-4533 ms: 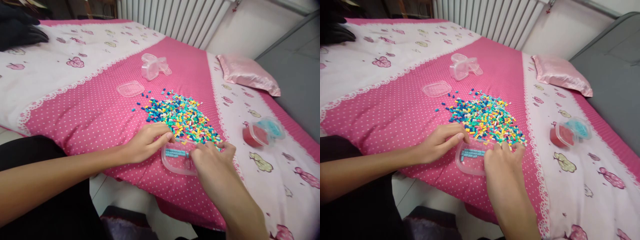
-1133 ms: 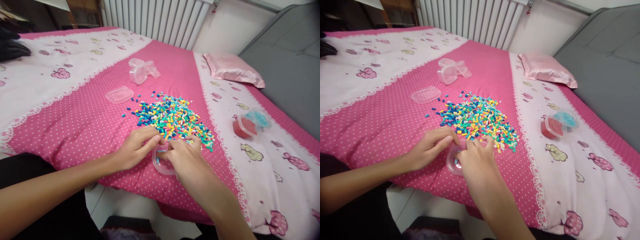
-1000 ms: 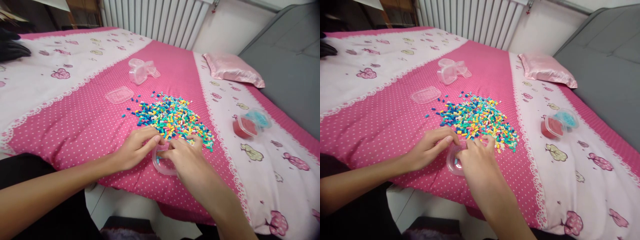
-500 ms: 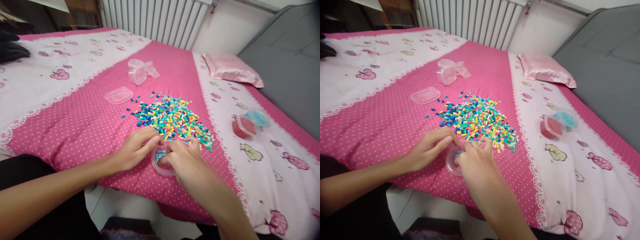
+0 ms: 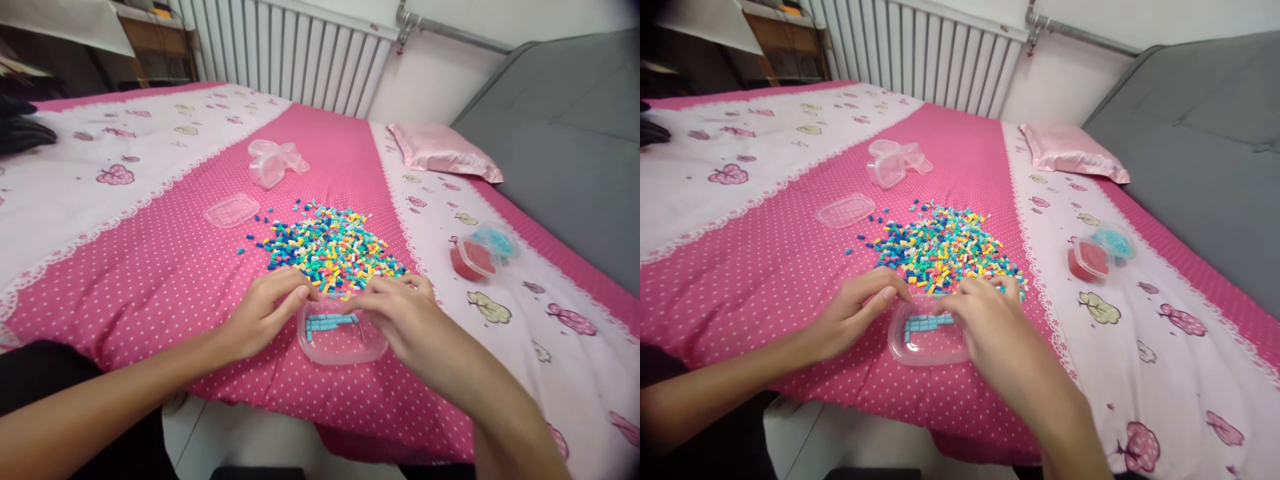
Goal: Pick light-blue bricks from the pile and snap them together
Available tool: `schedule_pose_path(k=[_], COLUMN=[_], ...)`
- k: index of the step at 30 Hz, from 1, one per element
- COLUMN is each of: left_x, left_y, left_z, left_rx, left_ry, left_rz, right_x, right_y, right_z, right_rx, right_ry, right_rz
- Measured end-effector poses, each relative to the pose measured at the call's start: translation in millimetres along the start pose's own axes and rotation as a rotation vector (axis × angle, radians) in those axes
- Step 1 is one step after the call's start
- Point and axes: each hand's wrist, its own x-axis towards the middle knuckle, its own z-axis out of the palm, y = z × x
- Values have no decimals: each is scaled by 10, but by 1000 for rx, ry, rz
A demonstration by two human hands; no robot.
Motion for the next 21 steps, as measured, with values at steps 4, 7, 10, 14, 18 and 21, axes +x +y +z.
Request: schedule_pose_path(k=[4,7,10,14,18,21], left_x=[-8,-71,-149,-193,-195,-217], left_y=[-85,-139,-161,-147,-135,-156], left_z=[-52,-24,58,198,335,400], left_rx=[-17,-3,27,52,54,40], left_ry=[-40,-55,-83,-108,-79,-56], left_rz=[52,48,30,67,9,-40], right_x=[-7,-49,-134,-188,-108,-37], right_y=[339,588,819,1008,941,773], right_z=[-98,0,187,334,392,484], right_rx=[26,21,23,21,25,-5], right_ry=[185,305,349,368,342,327], right_rz=[135,241,288,307,256,216])
